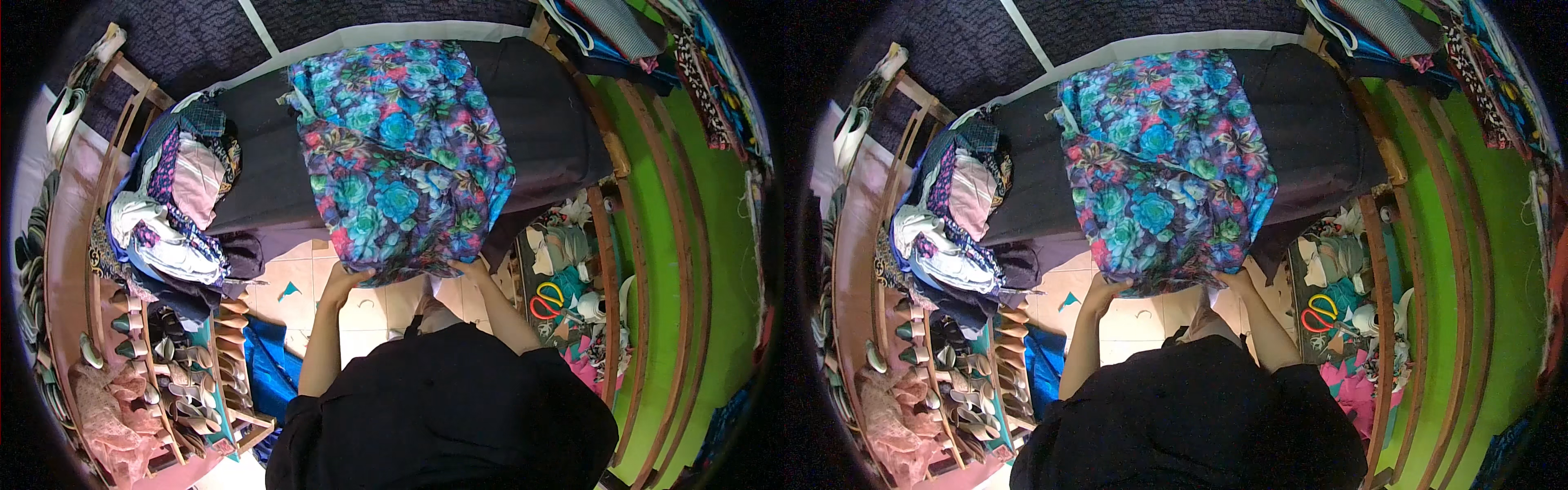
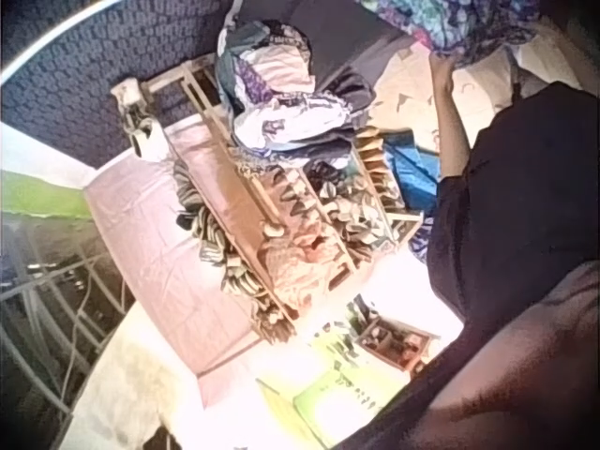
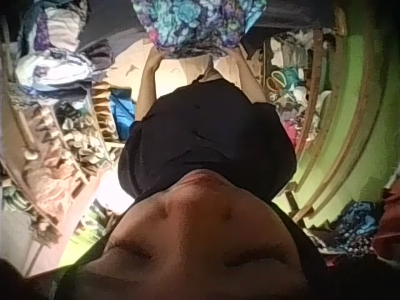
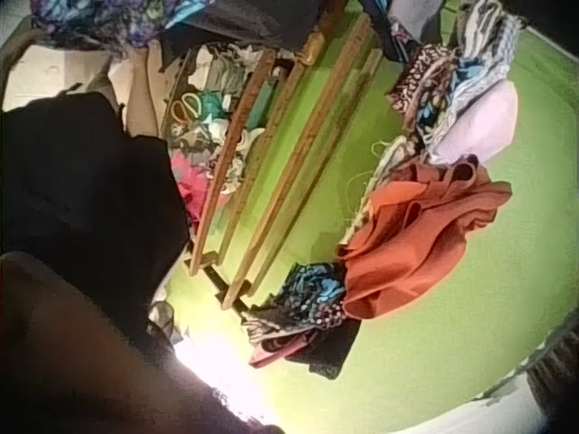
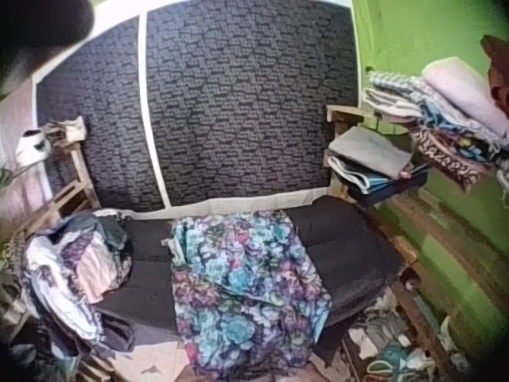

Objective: Folding different pieces of fabric and organizing them on a shelf.

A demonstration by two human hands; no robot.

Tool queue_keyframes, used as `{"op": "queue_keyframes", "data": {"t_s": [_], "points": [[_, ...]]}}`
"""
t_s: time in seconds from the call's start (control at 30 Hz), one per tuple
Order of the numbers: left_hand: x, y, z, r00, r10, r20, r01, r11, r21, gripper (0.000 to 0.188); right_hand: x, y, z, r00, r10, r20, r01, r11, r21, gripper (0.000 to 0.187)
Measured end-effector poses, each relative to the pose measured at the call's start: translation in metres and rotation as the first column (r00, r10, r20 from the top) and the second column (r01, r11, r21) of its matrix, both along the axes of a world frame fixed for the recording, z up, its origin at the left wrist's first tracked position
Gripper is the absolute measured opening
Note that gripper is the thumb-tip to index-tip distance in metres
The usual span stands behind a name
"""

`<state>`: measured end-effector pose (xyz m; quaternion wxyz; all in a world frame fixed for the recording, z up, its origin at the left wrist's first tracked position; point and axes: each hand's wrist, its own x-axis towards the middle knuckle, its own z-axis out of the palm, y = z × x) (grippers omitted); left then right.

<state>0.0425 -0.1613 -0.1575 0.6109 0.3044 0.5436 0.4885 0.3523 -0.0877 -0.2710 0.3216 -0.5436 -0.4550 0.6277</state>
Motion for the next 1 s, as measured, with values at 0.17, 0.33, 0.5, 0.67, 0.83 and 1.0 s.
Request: {"op": "queue_keyframes", "data": {"t_s": [0.17, 0.33, 0.5, 0.67, 0.83, 1.0], "points": [[-0.006, -0.016, -0.03, 0.963, -0.253, -0.092, 0.241, 0.963, -0.122, 0.065, 0.014, -0.027, 0.065, 0.97, 0.017, 0.244, 0.028, 0.983, -0.18, 0.065], [0.008, -0.039, -0.059, 0.947, -0.318, -0.048, 0.307, 0.938, -0.164, 0.07, 0.046, -0.054, 0.05, 0.995, 0.048, 0.087, -0.039, 0.995, -0.097, 0.065], [0.011, -0.071, -0.102, 0.973, -0.15, 0.177, 0.177, 0.973, -0.148, 0.061, 0.058, -0.098, 0.078, 0.999, 0.032, 0.019, -0.028, 0.981, -0.193, 0.048], [0.024, -0.104, -0.071, 0.961, -0.185, 0.206, 0.214, 0.968, -0.128, 0.059, 0.083, -0.136, 0.07, 0.995, 0.038, -0.088, -0.053, 0.983, -0.176, 0.052], [0.039, -0.148, -0.091, 0.944, -0.278, 0.177, 0.312, 0.927, -0.208, 0.058, 0.107, -0.166, 0.061, 0.964, 0.186, -0.19, -0.24, 0.916, -0.322, 0.06], [0.043, -0.189, -0.129, 0.816, -0.122, 0.564, 0.251, 0.956, -0.155, 0.028, 0.138, -0.2, 0.023, 0.963, 0.259, -0.076, -0.269, 0.909, -0.319, 0.053]]}}
